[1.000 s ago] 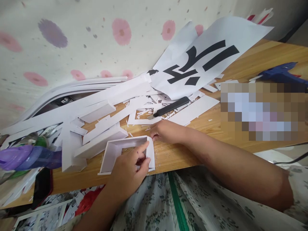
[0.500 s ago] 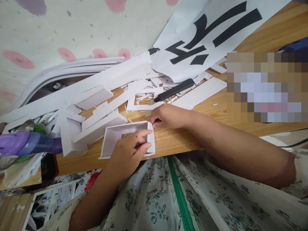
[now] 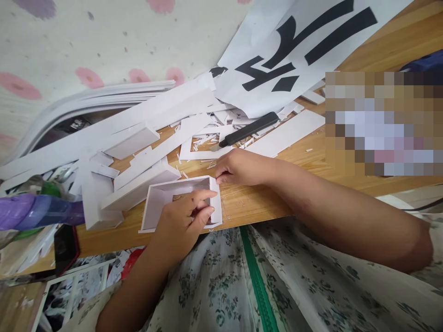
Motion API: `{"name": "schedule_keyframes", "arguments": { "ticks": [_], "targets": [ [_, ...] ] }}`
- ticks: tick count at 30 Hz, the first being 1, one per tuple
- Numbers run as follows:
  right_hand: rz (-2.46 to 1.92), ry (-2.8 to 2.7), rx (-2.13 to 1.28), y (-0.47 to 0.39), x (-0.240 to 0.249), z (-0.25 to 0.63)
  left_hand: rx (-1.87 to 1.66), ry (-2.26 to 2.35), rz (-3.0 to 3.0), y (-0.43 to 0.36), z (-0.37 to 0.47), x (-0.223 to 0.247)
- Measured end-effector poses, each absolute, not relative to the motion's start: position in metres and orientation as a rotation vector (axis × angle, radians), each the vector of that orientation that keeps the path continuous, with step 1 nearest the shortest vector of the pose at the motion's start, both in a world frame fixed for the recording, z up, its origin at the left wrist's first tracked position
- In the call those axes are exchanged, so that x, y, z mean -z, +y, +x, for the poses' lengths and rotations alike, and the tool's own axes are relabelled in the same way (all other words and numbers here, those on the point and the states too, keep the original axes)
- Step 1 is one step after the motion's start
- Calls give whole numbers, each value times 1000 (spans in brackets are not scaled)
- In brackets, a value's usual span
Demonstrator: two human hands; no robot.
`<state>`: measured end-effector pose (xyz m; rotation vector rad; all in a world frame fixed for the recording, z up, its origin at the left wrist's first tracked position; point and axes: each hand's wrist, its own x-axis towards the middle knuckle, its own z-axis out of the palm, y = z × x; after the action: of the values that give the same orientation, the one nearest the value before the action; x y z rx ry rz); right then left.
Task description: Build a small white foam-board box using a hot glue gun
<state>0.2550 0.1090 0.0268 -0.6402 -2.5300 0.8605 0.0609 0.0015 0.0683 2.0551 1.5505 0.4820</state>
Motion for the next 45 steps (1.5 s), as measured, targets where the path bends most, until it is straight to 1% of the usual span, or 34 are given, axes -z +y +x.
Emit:
{"name": "schedule_keyframes", "arguments": {
  "ticks": [7,12,15,22,28,36,45],
  "targets": [
    [-790,-2586,-806,104,-32,253,-464,1481,2178,2,60,-64],
    [-885,-2695,-724,99,-38,253,-630,1448,2439,4,61,-60],
    [-937,-2742,-691,96,-42,252,-625,1445,2523,4,61,-60],
    [-904,-2899,-492,92,-48,250,-613,1430,2572,3,62,-61],
    [-843,-2978,-432,91,-48,250,-546,1455,2523,3,63,-64],
    [-786,-2965,-465,92,-44,251,-531,1411,2551,3,62,-64],
    [-888,-2745,-614,93,-42,253,-560,1394,2475,1,62,-62]
  ]
}}
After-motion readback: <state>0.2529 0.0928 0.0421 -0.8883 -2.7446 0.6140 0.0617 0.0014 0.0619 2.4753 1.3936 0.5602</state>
